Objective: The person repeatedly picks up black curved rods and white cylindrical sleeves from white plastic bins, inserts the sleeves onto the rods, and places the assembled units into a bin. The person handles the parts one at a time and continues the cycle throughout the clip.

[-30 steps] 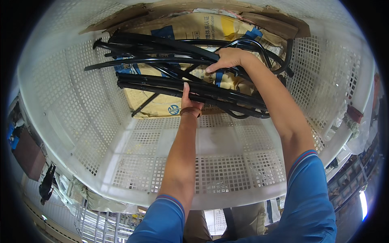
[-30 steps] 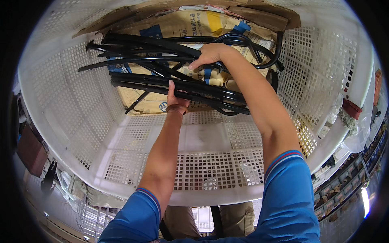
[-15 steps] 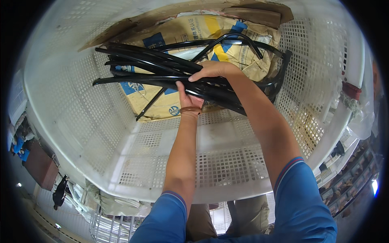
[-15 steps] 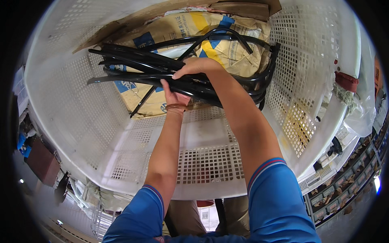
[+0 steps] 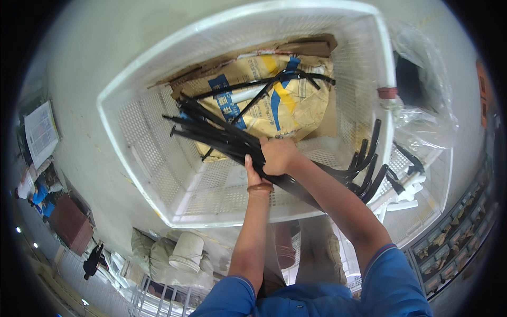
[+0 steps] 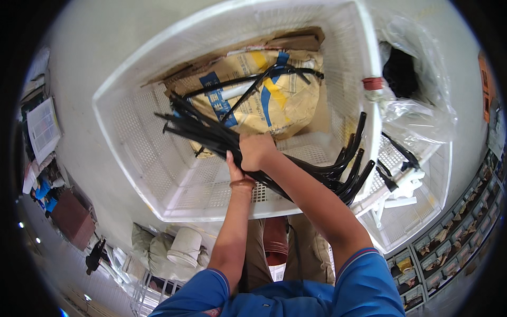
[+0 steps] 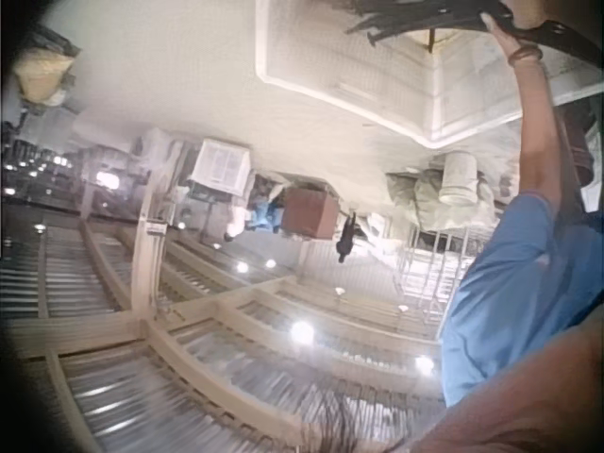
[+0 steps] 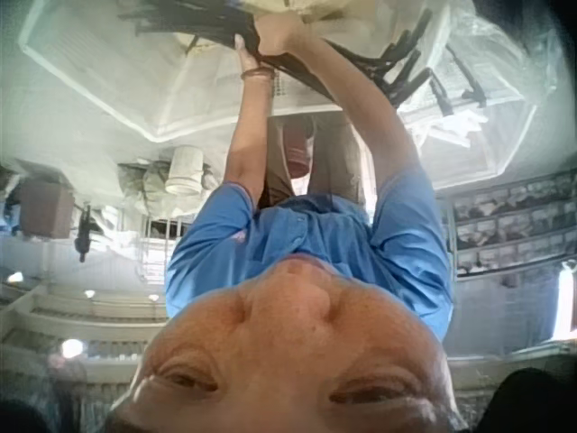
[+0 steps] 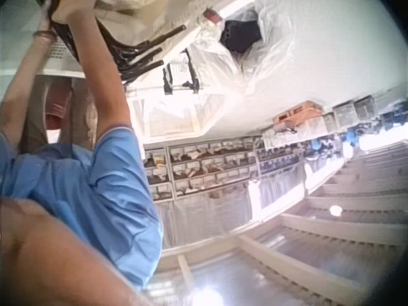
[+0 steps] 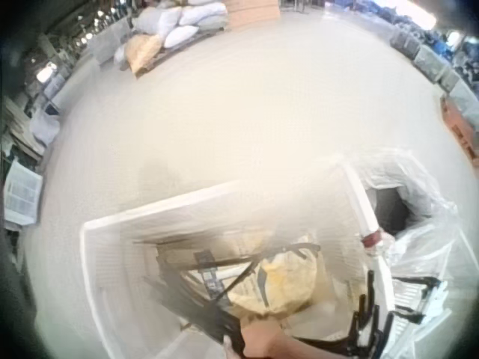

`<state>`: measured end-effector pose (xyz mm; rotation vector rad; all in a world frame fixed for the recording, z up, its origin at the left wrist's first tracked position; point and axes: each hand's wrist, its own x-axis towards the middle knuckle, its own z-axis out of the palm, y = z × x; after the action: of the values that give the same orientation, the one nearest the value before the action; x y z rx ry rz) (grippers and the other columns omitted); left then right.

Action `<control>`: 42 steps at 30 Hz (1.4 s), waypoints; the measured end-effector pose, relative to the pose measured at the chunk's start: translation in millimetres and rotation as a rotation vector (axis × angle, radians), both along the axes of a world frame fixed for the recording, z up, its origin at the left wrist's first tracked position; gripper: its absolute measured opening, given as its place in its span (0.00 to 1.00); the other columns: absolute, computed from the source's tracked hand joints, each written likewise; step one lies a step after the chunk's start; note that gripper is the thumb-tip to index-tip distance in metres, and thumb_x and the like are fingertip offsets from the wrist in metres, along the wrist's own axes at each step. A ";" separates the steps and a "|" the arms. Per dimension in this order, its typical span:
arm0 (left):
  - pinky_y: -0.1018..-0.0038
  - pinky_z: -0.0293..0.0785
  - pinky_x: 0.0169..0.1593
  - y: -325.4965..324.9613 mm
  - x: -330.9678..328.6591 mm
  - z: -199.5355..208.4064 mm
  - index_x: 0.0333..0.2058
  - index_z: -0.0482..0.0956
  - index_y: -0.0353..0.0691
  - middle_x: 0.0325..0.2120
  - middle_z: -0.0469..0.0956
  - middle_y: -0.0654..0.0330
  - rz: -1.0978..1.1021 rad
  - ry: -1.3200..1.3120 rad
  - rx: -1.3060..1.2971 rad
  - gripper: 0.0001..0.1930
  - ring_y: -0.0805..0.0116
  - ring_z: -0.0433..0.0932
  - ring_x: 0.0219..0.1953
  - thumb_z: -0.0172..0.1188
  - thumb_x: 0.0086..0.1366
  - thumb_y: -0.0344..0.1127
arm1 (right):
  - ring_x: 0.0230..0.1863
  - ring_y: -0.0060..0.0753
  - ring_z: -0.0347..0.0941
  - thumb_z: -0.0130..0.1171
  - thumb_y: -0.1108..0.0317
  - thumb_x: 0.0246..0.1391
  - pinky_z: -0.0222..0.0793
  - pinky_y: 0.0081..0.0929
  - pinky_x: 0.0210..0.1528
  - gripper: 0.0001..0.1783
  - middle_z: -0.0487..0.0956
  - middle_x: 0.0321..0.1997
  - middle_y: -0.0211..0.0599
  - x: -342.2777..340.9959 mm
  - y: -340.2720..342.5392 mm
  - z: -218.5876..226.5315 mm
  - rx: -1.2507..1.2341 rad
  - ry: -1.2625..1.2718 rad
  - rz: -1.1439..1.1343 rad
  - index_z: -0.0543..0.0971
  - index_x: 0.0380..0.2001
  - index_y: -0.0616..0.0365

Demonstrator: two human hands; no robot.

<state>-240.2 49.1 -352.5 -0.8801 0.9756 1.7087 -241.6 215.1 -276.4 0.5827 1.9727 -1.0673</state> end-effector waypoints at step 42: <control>0.60 0.80 0.48 2.1 510.7 255.3 0.50 0.76 0.37 0.42 0.81 0.52 -1.663 -0.399 0.141 0.25 0.55 0.82 0.41 0.66 0.62 0.49 | 0.43 0.35 0.77 0.72 0.71 0.37 0.73 0.30 0.50 0.34 0.81 0.44 0.42 664.8 -210.2 271.7 -0.002 0.582 -2.185 0.73 0.51 0.68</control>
<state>270.5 51.2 -97.3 -0.0745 0.8190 0.1463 423.1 5.0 -4.8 2.8878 0.9477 -2.4759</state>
